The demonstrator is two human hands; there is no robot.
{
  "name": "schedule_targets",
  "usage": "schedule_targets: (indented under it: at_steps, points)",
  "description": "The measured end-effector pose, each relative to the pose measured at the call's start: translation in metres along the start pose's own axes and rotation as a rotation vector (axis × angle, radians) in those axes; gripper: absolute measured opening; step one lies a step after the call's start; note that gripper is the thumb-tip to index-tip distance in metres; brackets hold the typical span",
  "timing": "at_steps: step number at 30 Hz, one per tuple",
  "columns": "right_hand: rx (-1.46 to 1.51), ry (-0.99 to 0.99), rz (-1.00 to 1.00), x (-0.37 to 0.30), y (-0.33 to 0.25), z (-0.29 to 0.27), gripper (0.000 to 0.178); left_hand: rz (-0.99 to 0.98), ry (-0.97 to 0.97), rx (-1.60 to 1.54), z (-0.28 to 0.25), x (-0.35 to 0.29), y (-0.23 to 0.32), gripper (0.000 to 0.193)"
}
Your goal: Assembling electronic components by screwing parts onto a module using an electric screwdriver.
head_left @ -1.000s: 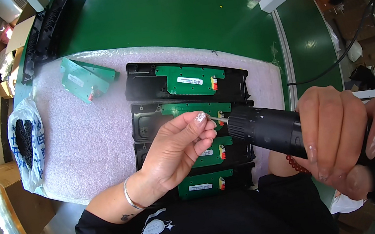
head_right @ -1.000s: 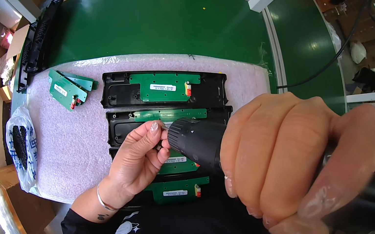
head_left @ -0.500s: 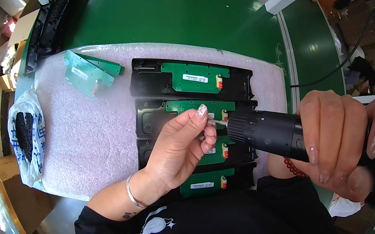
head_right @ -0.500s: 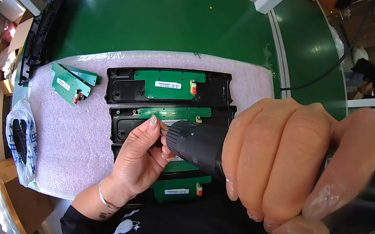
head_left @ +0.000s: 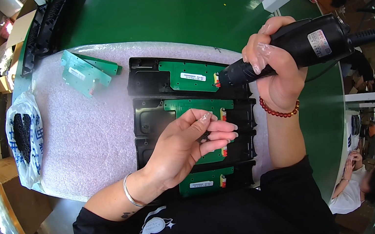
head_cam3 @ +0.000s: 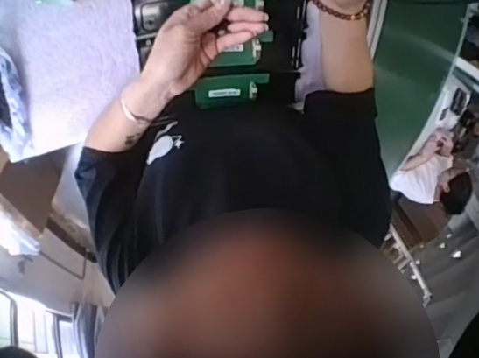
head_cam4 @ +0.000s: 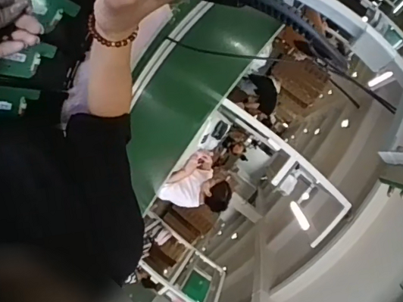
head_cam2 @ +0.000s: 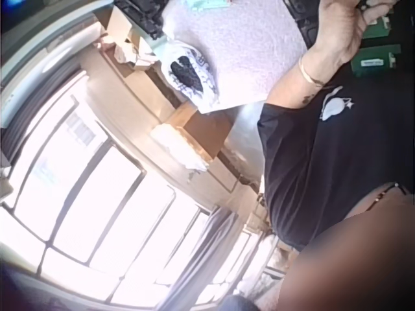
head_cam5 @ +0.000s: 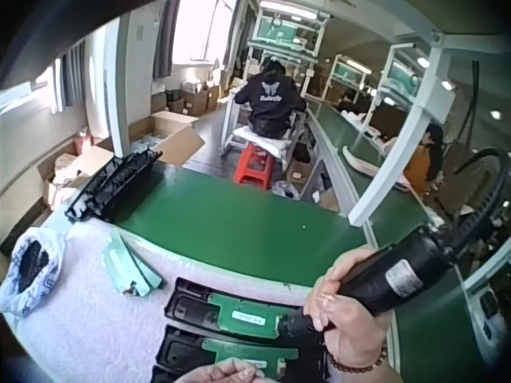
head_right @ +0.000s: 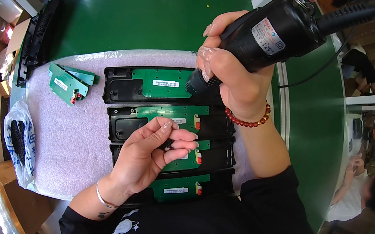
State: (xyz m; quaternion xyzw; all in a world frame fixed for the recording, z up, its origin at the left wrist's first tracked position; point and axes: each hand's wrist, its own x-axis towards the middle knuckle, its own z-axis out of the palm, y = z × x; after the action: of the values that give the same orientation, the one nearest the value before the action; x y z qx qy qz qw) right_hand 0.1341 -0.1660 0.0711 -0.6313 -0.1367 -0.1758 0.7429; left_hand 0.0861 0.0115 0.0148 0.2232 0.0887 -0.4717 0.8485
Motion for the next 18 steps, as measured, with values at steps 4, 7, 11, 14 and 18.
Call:
schedule_targets:
  at_steps: [4,7,11,14,18]
  points:
    - [0.102,-0.001,-0.017,0.001,0.005,-0.001,0.020,0.009,-0.111,0.058,-0.006,-0.002,0.000,0.022]
    - [0.118,-0.033,-0.002,0.002,0.007,0.000,0.020,0.039,0.014,0.112,-0.004,-0.004,0.000,0.017]
    - [-0.013,-0.068,0.050,0.000,0.006,0.003,0.022,0.035,0.103,0.055,0.004,-0.004,0.005,0.015]
    - [-0.080,-0.096,0.042,0.000,0.006,0.004,0.020,0.045,0.134,0.028,0.004,-0.004,0.006,0.016]
    - [0.017,-0.076,-0.024,0.001,0.005,0.008,0.020,0.061,0.142,0.002,-0.003,-0.003,0.005,0.016]
